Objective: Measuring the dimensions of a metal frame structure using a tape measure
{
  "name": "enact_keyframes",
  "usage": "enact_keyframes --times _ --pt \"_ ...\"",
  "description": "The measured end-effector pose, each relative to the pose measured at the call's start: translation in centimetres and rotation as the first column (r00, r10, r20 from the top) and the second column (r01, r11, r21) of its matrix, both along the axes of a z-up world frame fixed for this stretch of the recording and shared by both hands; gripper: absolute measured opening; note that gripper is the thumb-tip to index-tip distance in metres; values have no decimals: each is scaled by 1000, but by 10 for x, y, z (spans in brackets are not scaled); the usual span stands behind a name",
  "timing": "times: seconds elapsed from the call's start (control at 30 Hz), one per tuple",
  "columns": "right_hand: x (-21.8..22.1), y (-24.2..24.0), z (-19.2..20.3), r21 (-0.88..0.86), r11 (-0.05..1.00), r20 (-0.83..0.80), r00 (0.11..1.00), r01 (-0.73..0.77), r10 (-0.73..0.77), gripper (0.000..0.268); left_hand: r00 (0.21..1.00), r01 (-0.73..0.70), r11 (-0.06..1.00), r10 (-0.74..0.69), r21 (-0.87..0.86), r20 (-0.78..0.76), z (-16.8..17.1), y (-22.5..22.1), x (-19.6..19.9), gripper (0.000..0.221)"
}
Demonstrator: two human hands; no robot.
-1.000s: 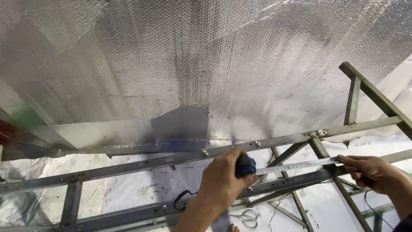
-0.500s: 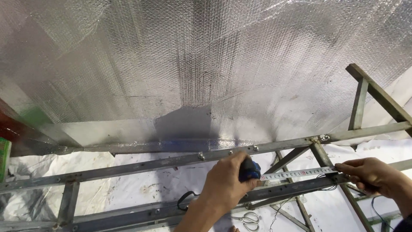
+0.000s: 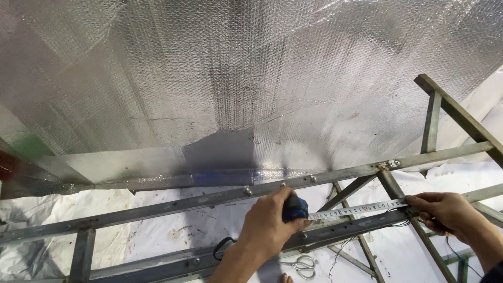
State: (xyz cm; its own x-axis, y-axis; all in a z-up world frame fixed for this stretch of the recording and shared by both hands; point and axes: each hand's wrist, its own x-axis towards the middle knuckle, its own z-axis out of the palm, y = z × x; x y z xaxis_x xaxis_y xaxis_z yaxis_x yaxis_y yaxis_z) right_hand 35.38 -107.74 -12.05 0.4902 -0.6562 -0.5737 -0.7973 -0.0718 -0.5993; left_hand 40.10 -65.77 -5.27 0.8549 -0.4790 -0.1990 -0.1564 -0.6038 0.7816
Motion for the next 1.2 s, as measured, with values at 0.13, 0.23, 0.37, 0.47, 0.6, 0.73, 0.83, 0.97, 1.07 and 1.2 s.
enact_keyframes --times 0.13,0.23,0.37,0.47,0.6,0.73,0.83,0.97,1.07,1.2 --pt "0 11 1 -121 991 -14 998 -55 54 31 1000 7 1000 -6 -6 27 -3 7 -2 42" --pt "-1 28 4 -546 692 -402 872 -473 279 25 1000 0 1000 0 -6 -2 -1 14 -3 37" --pt "-4 40 -1 -611 622 -456 860 -490 229 29 1000 -8 999 8 -32 0 -1 26 -5 43" --pt "-10 43 -5 -662 560 -449 861 -499 238 27 1000 -25 999 25 -45 -2 -2 32 -5 44" --pt "-13 42 -11 -671 540 -435 860 -508 268 29 998 -51 997 53 -53 30 -7 43 -4 52" --pt "-11 47 -8 -637 608 -392 878 -474 274 30 998 -67 998 67 8 -16 -1 55 -4 45" --pt "-10 46 -10 -621 654 -357 899 -432 255 29 996 -80 997 80 11 28 -7 64 -4 48" --pt "-14 39 -20 -664 609 -349 900 -434 262 35 997 -68 998 69 -14 23 -7 75 -6 43" --pt "-15 73 -1 -726 560 -300 917 -398 262 37 997 -74 997 74 4 7 -5 84 -8 43" --pt "-23 157 32 -713 595 -124 903 -370 412 42 997 -78 997 78 3 3 -7 91 -8 39"
